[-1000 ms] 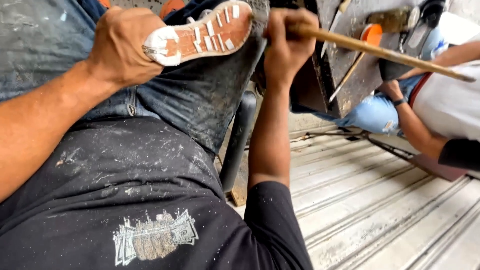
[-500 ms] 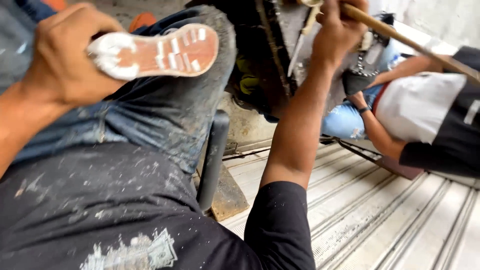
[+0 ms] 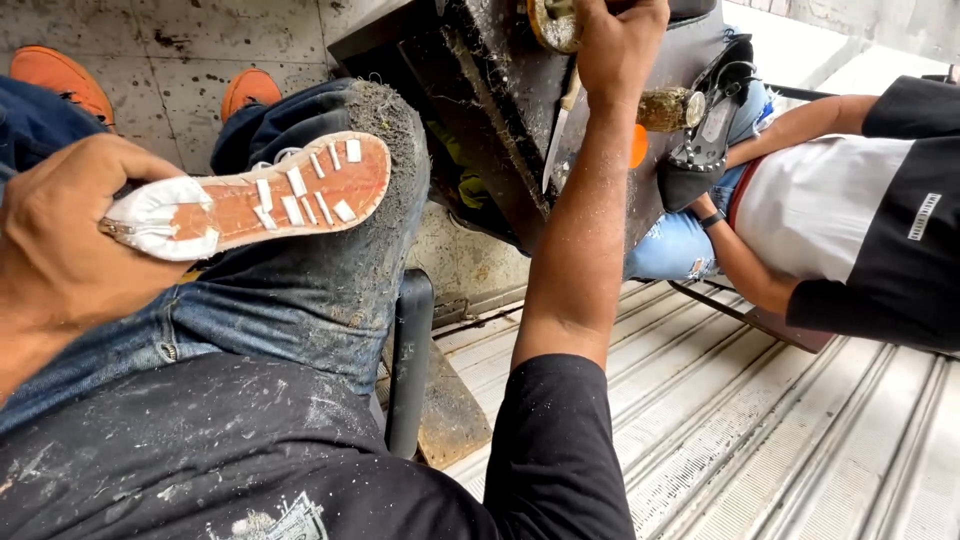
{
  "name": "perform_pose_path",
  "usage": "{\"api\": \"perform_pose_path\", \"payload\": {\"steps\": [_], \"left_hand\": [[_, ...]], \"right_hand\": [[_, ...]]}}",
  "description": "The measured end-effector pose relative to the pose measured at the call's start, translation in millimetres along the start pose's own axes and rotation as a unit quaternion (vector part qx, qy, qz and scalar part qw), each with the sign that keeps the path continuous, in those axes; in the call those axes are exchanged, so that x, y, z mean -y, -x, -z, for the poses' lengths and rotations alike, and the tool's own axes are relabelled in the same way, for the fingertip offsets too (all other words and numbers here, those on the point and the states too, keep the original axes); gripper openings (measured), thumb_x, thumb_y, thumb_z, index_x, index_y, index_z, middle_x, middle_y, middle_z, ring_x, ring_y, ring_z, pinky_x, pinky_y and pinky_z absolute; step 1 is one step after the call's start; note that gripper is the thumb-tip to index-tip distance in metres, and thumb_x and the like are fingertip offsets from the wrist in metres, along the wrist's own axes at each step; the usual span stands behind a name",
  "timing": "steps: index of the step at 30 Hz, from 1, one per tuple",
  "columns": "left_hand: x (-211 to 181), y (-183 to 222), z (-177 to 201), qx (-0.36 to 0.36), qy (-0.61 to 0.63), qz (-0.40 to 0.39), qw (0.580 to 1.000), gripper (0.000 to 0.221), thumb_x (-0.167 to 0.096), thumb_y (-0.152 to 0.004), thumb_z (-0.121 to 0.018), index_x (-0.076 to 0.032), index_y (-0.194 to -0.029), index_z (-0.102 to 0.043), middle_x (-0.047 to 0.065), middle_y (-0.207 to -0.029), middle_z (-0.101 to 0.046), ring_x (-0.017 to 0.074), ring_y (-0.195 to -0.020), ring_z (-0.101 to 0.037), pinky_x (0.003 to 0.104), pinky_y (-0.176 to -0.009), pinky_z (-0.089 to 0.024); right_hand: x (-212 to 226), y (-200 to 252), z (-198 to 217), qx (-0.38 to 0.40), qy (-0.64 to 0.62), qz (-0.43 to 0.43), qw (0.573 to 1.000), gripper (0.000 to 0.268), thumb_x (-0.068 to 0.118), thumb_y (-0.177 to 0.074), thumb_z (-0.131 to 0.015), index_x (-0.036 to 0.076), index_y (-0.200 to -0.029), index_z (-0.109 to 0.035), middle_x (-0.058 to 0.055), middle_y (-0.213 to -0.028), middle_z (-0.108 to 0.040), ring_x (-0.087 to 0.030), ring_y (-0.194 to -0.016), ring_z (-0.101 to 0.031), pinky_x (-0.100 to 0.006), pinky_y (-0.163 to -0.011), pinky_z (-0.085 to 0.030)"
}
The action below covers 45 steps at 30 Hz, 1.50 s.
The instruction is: Applying adhesive to shoe soles and uppers using a brush for repair
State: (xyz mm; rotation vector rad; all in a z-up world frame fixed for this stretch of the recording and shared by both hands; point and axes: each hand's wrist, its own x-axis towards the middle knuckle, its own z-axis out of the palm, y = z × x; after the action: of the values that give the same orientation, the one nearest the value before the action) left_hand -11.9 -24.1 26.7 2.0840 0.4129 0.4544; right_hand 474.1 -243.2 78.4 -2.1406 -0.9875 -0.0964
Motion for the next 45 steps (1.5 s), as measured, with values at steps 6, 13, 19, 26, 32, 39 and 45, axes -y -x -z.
{"api": "perform_pose_path", "payload": {"steps": [6, 13, 19, 26, 32, 39, 45], "left_hand": [[-14.5, -7.7, -0.6, -0.027, 0.039, -0.002, 0.999, 0.038, -0.007, -0.091, -0.093, 0.006, -0.116, -0.068, 0.019, -0.118, -0.074, 0.0318, -0.100, -0.069, 0.042, -0.088, -0.051], [-5.9, -9.6, -4.8, -0.009, 0.046, -0.047, 0.998, 0.035, -0.001, -0.086, -0.088, 0.009, -0.115, -0.070, 0.020, -0.106, -0.074, 0.0285, -0.085, -0.067, 0.041, -0.075, -0.051], [-14.1, -7.3, -5.1, -0.010, 0.042, -0.004, 0.999, 0.038, -0.007, -0.086, -0.092, 0.004, -0.115, -0.071, 0.015, -0.105, -0.073, 0.0258, -0.084, -0.065, 0.039, -0.075, -0.049], [-16.9, -4.4, -5.1, -0.006, 0.044, 0.014, 0.999, 0.036, -0.010, -0.088, -0.092, 0.002, -0.113, -0.071, 0.012, -0.100, -0.072, 0.0230, -0.080, -0.063, 0.037, -0.070, -0.047], [-15.4, -4.2, -5.1, 0.002, 0.041, 0.029, 0.999, 0.040, -0.008, -0.084, -0.092, 0.002, -0.116, -0.070, 0.012, -0.101, -0.072, 0.0216, -0.080, -0.061, 0.036, -0.073, -0.046], [-14.9, -5.0, -5.5, -0.003, 0.040, 0.028, 0.999, 0.036, -0.009, -0.087, -0.092, 0.001, -0.113, -0.070, 0.012, -0.101, -0.071, 0.0224, -0.080, -0.061, 0.037, -0.074, -0.046], [-16.8, -5.0, -4.5, -0.006, 0.044, 0.017, 0.999, 0.037, -0.009, -0.087, -0.093, 0.003, -0.114, -0.070, 0.014, -0.104, -0.072, 0.0235, -0.083, -0.063, 0.038, -0.075, -0.047]], "right_hand": [[14.0, -1.9, -8.5, -0.062, -0.091, -0.099, 0.989, 0.030, 0.009, -0.088, -0.071, 0.013, -0.070, -0.048, -0.003, -0.052, -0.057, -0.011, -0.042, -0.054, -0.030, -0.037, -0.041], [-27.3, 21.6, -18.2, -0.143, -0.274, -0.117, 0.944, 0.023, 0.012, -0.100, -0.068, 0.014, -0.119, -0.053, -0.012, -0.083, -0.061, -0.021, -0.063, -0.073, -0.040, -0.044, -0.066], [-4.7, 18.5, -17.7, -0.157, -0.201, -0.051, 0.966, 0.022, 0.010, -0.095, -0.068, 0.016, -0.090, -0.047, -0.005, -0.075, -0.056, -0.015, -0.050, -0.063, -0.026, -0.045, -0.054], [-21.9, 22.7, -13.5, -0.156, -0.212, -0.084, 0.961, 0.021, 0.018, -0.097, -0.070, 0.010, -0.102, -0.051, -0.008, -0.074, -0.052, -0.016, -0.043, -0.053, -0.033, -0.033, -0.046], [-11.4, 34.6, -12.5, -0.109, -0.058, 0.034, 0.992, 0.021, 0.033, -0.107, -0.057, 0.015, -0.113, -0.049, -0.002, -0.098, -0.059, -0.016, -0.090, -0.056, -0.034, -0.083, -0.048], [-36.1, 41.8, -14.4, -0.084, -0.122, 0.015, 0.989, 0.046, 0.032, -0.114, -0.063, 0.025, -0.152, -0.038, -0.010, -0.124, -0.074, -0.019, -0.112, -0.072, -0.035, -0.096, -0.056], [11.2, 40.0, -7.5, 0.009, -0.148, 0.021, 0.989, 0.006, 0.016, -0.106, -0.062, 0.012, -0.109, -0.058, -0.004, -0.088, -0.062, -0.015, -0.072, -0.055, -0.031, -0.063, -0.050]]}}
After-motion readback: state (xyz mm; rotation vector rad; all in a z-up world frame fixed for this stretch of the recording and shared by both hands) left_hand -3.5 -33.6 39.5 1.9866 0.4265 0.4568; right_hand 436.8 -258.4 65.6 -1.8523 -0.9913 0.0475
